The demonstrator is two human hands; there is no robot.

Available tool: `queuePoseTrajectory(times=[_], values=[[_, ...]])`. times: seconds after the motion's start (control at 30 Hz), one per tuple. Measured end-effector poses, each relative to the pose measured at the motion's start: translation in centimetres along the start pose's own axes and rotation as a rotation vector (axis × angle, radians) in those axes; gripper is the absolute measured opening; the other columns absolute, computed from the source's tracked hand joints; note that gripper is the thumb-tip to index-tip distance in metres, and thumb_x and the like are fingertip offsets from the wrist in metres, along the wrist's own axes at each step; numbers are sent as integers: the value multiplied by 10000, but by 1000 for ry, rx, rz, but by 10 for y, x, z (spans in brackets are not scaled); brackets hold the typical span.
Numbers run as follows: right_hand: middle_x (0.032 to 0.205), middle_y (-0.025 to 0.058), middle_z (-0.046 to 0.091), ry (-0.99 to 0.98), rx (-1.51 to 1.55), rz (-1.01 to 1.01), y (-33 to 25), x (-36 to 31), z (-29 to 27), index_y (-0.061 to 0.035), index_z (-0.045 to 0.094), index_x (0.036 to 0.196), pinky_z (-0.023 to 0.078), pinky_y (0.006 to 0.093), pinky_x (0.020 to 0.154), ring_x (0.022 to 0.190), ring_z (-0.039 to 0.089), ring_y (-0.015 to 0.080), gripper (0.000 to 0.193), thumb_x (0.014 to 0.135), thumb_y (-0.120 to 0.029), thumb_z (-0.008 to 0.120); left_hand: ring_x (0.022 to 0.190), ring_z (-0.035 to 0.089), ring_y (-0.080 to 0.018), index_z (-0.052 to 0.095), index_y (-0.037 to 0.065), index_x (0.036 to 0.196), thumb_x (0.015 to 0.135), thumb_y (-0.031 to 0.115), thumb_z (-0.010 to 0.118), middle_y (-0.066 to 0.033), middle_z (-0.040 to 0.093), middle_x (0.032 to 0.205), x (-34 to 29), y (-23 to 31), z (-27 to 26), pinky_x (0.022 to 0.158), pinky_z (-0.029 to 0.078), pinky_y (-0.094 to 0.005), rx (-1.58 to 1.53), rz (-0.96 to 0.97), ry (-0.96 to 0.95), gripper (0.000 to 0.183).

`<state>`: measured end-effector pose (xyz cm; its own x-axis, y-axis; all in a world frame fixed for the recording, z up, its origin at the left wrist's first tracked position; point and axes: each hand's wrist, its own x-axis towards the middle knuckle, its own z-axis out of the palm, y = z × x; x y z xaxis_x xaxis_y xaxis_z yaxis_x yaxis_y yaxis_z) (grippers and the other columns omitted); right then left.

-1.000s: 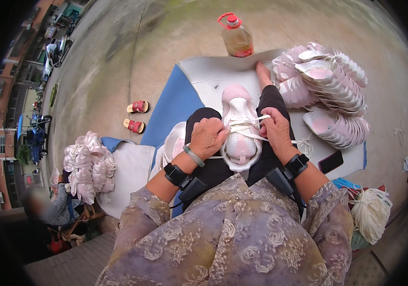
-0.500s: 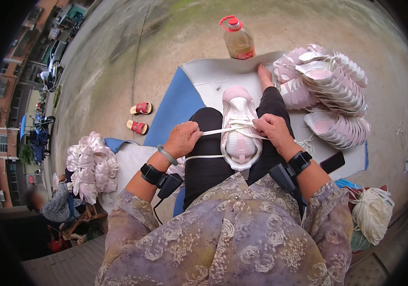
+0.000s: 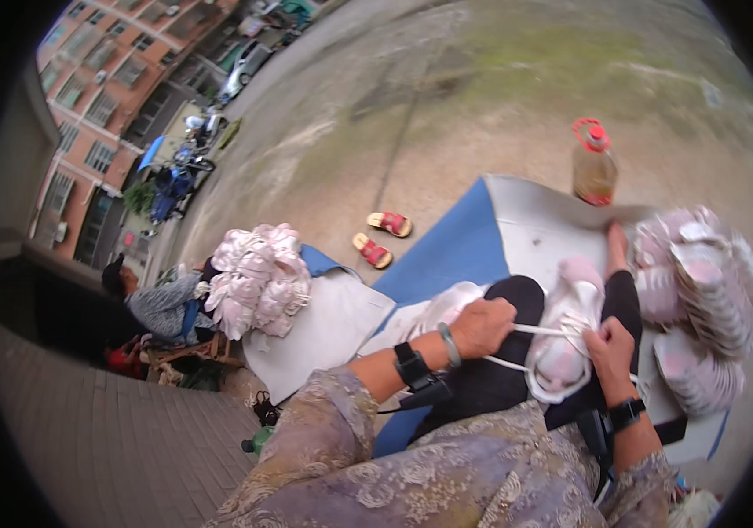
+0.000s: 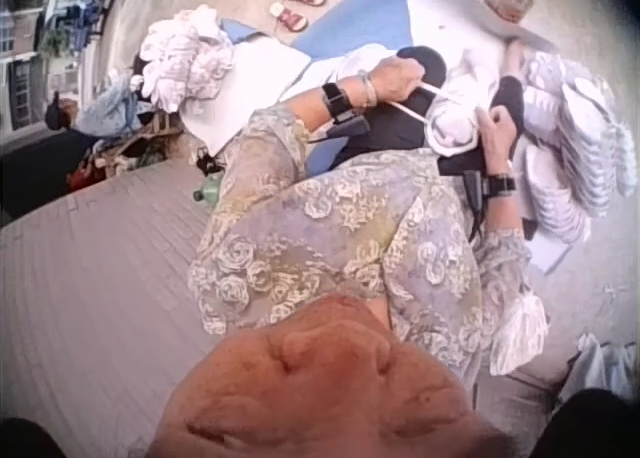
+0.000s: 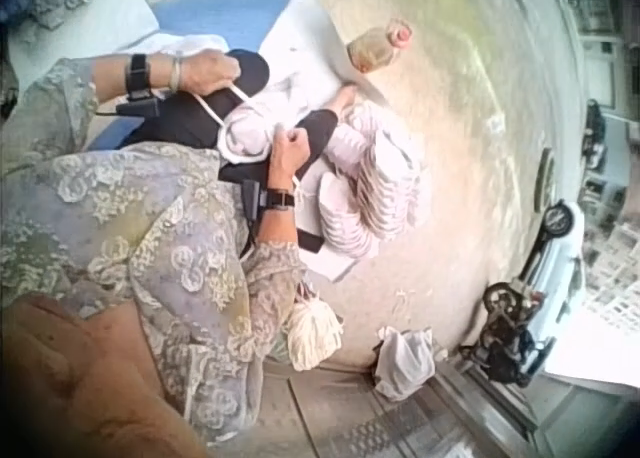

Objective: The person is lacing a pink sneaker while sitting outdoors with a large pile of identical shoes.

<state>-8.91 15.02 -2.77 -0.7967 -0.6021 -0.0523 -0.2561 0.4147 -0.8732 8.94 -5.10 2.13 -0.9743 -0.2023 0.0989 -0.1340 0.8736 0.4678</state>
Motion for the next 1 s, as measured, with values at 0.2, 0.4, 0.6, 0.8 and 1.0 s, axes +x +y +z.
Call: queuePoseTrajectory(times=[0.2, 0.4, 0.6, 0.8, 1.0], values=[[568, -13, 405, -81, 72, -91, 12, -1, 0, -31, 455, 654, 321, 244, 483, 534, 372, 68, 168, 732, -103, 585, 729, 519, -284, 503, 90, 771, 771, 128, 559, -100, 501, 745, -9, -7, -48, 654, 353, -394, 205, 37, 64, 68], [583, -25, 390, -205, 198, -76, 9, 2, 1, -31, 450, 680, 302, 232, 487, 542, 349, 73, 184, 793, -128, 559, 727, 526, -292, 512, 84, 784, 768, 165, 567, -113, 526, 756, -42, -50, -44, 677, 335, -398, 287, -130, -74, 100], [618, 6, 415, -175, -191, -446, -7, -27, -19, -8, 505, 801, 319, 253, 501, 561, 368, 98, 263, 743, -226, 641, 842, 595, -362, 604, 9, 800, 751, 168, 590, -208, 606, 847, -36, -42, -42, 707, 429, -443, 137, -331, -154, 167], [918, 203, 589, -375, -599, -618, -28, -30, -39, 4, 555, 1045, 470, 388, 708, 806, 580, 346, 322, 838, -242, 580, 858, 602, -375, 635, 3, 809, 759, 198, 608, -222, 619, 854, -35, -34, -57, 737, 461, -453, 58, -371, -176, 203], [967, 156, 598, -532, -668, -518, -45, -14, -56, -49, 543, 1123, 466, 387, 738, 841, 583, 336, 362, 840, -272, 586, 874, 600, -378, 651, 6, 830, 777, 228, 602, -223, 626, 855, -37, -24, -41, 756, 476, -441, -2, -400, -259, 233]])
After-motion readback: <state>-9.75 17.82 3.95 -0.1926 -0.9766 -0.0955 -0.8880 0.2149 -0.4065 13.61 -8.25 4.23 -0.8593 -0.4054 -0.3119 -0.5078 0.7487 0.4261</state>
